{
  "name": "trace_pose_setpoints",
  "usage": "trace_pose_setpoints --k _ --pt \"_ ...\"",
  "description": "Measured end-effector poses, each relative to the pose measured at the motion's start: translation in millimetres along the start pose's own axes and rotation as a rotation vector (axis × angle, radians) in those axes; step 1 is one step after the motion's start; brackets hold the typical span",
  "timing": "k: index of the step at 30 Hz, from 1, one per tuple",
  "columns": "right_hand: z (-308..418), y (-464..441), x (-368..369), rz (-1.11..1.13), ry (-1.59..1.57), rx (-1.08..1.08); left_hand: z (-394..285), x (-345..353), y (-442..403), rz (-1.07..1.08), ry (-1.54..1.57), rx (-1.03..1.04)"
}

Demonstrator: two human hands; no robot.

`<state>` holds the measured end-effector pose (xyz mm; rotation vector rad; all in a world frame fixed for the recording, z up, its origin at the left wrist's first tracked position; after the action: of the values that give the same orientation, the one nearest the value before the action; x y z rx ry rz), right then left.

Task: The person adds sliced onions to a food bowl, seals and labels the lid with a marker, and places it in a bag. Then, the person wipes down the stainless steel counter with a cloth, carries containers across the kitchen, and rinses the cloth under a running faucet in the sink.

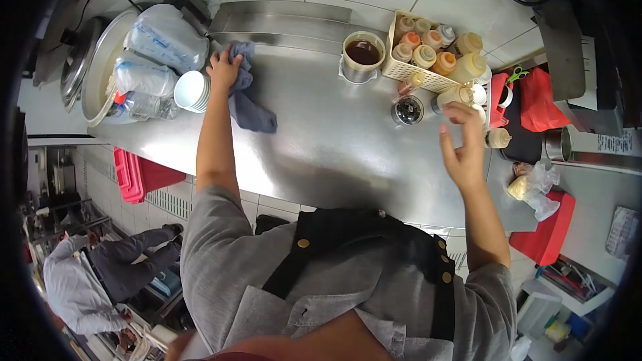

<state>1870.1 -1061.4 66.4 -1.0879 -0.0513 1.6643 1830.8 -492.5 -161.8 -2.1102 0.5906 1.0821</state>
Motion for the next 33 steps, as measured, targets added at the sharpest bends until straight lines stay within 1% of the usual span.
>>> trace_pose_setpoints --k 1,2,3,4,5,6,7,9,11,13,14,16,17,19,20,21,23,25,27,28,30,31,32,33 --pt "-0.5 3.7 11.2 0.0 0.009 0.006 9.5 17.7 -8.7 0.016 -0.084 -0.137" --pt "0.2 8.4 22.6 0.07 0.033 -0.027 18.0 34.8 -11.6 0.034 -0.168 -0.272" --pt "0.0 14.0 34.5 0.141 0.059 -0.059 21.0 51.3 -7.8 0.045 -0.159 -0.266" --pt "-4.2 19.2 45.9 0.143 0.073 -0.051 5.7 47.0 2.5 -0.016 -0.215 -0.265" --pt "-15.9 25.4 59.1 0.147 -0.049 0.122 -7.4 51.5 13.2 -0.076 -0.271 -0.269" --pt "-26.7 31.0 74.2 0.151 -0.177 0.293 -22.2 61.9 19.1 -0.135 -0.29 -0.231" --pt "-33.2 32.3 93.1 0.159 -0.177 0.299 -40.6 68.3 26.2 -0.123 -0.279 -0.197" --pt "-49.3 23.5 128.0 0.041 -0.292 0.398 -82.0 69.3 47.9 -0.117 -0.261 -0.129" --pt "-52.9 -1.2 155.7 0.048 -0.105 0.247 -114.7 76.0 74.0 -0.11 -0.174 0.041" --pt "-34.0 -39.4 170.8 -0.033 0.222 -0.054 -146.3 74.2 104.5 0.008 -0.055 0.219" --pt "-36.3 -53.4 181.1 -0.033 0.215 -0.049 -158.2 70.6 122.4 0.047 0.003 0.306" --pt "-48.5 -79.4 200.9 0.074 0.309 0.027 -172.5 49.5 161.7 0.127 0.132 0.456" --pt "-51.3 -88.6 205.4 0.069 0.313 0.032 -172.9 35.0 182.4 0.196 0.185 0.508" --pt "-62.7 -102.0 216.1 0.256 0.32 0.156 -166.4 6.9 220.7 0.304 0.266 0.616" --pt "-68.6 -104.2 219.4 0.296 0.284 0.215 -157.4 -4.8 235.4 0.344 0.288 0.668" --pt "-69.1 -104.9 220.1 0.287 0.286 0.222 -147.1 -17.9 242.2 0.346 0.289 0.68" --pt "-68.7 -104.6 224.3 0.332 0.379 0.176 -122.3 -33.1 243.7 0.401 0.167 0.669" --pt "-70.1 -101.8 221.9 0.308 0.381 0.2 -96.4 -35.7 225.5 0.315 0.065 0.511" --pt "-60.7 -94.6 214.2 0.263 0.44 0.13 -75.7 -27.7 203.5 0.153 -0.041 0.325" --pt "-58.4 -89.0 209.7 0.247 0.41 0.097 -78.8 -24.8 194.3 0.154 -0.038 0.334" --pt "-45.4 -77.5 190.6 0.229 0.384 0.092 -85.3 -26.1 171.2 0.058 -0.244 0.162" --pt "-39.8 -70.6 182.6 0.216 0.355 0.084 -98.5 -23.5 161.2 0.062 -0.242 0.17" --pt "-41.7 -62.7 175.1 0.142 0.304 0.071 -119.3 -21.5 150.2 0.01 -0.151 0.201" --pt "-37.9 -55.7 164.3 0.139 0.308 0.08 -141.0 -18.6 140.6 -0.04 -0.058 0.231"
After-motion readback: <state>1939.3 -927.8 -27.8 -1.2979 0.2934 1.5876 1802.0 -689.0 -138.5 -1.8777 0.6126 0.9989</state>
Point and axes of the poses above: each hand's wrist, its own y-axis away from the middle knuckle, its own x-axis out of the palm, z = x × y, the point moved 4 cm from there along -y, towards the middle knuckle, and after that the axes turned 9 degrees about -z, right-handed, at the moved point
